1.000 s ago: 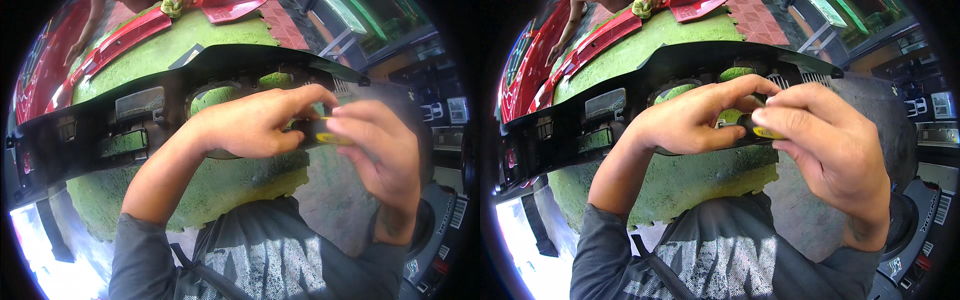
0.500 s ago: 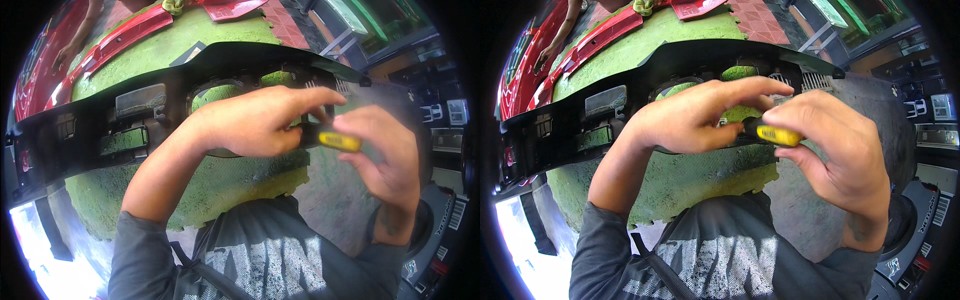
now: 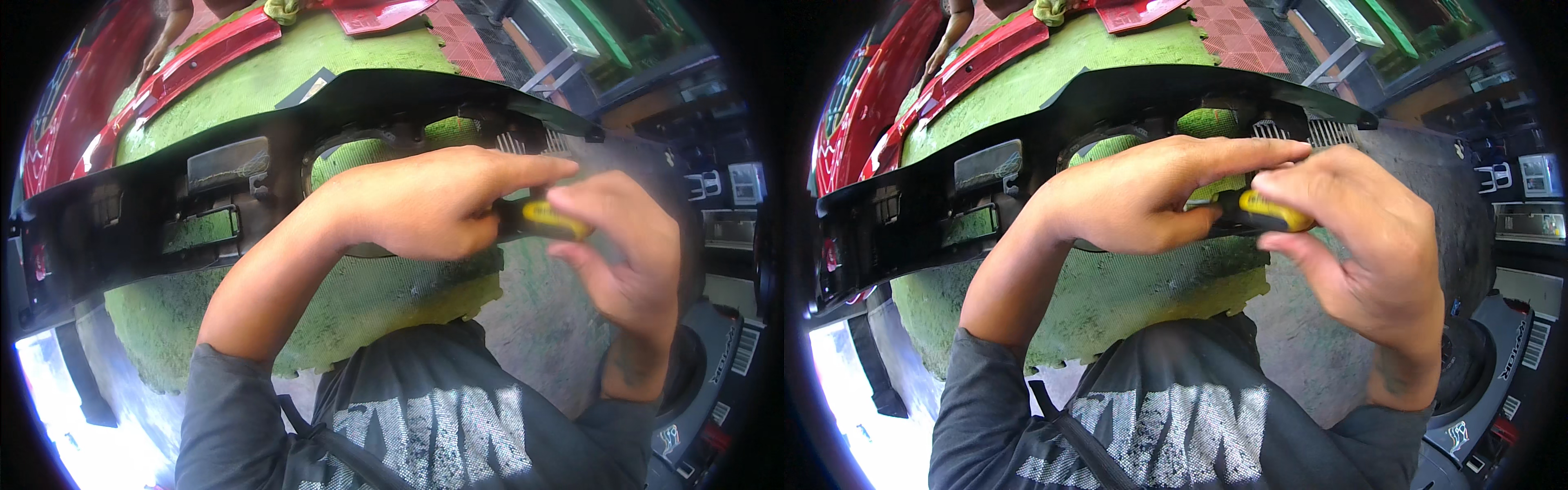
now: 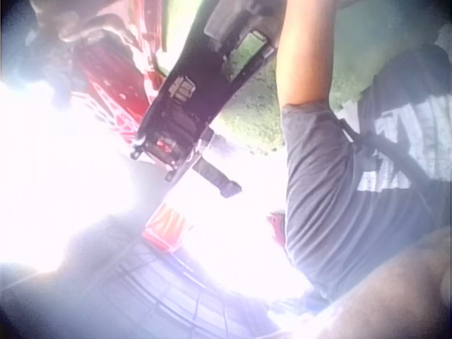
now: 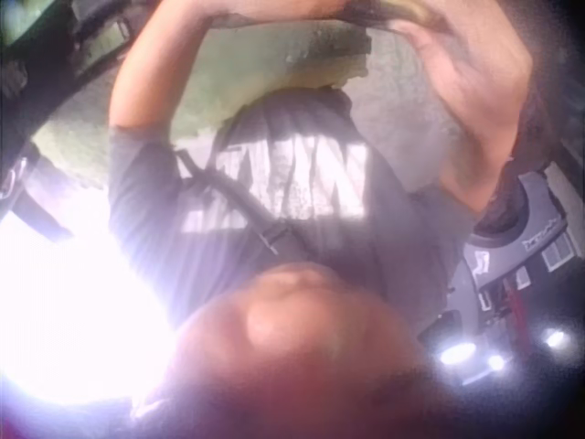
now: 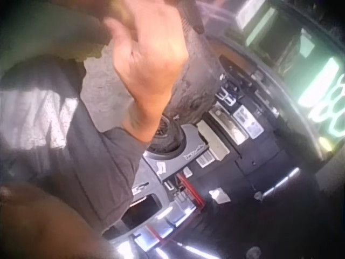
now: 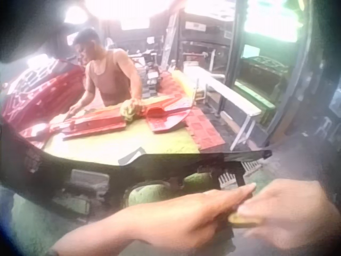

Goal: The person uses a screwdriver to pry and adjust clips on the inner side of a black car bumper. They repeatedly insert the tool into small slots, lever the plastic, and reposition the bumper while working on a green mat in a garage.

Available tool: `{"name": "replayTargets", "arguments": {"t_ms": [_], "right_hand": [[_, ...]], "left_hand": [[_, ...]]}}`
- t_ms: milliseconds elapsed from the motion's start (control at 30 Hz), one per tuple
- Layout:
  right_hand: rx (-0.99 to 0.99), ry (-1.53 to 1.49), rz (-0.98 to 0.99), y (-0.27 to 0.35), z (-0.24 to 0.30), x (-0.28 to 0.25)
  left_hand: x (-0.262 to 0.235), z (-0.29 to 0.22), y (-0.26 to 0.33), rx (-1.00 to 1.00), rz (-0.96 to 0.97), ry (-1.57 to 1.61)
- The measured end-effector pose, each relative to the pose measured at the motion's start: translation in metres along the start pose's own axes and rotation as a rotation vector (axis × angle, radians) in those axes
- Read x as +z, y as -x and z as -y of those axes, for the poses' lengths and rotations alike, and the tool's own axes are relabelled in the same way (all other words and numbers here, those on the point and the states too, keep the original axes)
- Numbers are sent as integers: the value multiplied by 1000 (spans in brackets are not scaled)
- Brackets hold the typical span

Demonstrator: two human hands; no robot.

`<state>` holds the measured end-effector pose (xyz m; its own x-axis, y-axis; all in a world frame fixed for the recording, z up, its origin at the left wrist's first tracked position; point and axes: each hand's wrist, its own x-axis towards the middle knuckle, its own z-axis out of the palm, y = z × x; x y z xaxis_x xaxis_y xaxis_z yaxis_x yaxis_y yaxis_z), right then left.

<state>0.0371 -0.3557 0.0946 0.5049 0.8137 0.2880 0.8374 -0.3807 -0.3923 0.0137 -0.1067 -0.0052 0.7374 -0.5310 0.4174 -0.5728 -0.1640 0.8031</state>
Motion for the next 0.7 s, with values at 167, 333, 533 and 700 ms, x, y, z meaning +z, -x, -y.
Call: {"name": "replayTargets", "arguments": {"t_ms": [167,333,533,700], "right_hand": [[34,255,5,-6,-7,3],[58,-59,-77,-3,-8,6],[-75,69,-168,0,-14,17],[22,240,-34,-2,-11,1]], "left_hand": [[0,0,-13,-27,-46,-129],[-8,-7,-5,-192,-42,92],[0,-5,-2,-37,-38,7],[-8,-14,-12,-164,35,-38]]}}
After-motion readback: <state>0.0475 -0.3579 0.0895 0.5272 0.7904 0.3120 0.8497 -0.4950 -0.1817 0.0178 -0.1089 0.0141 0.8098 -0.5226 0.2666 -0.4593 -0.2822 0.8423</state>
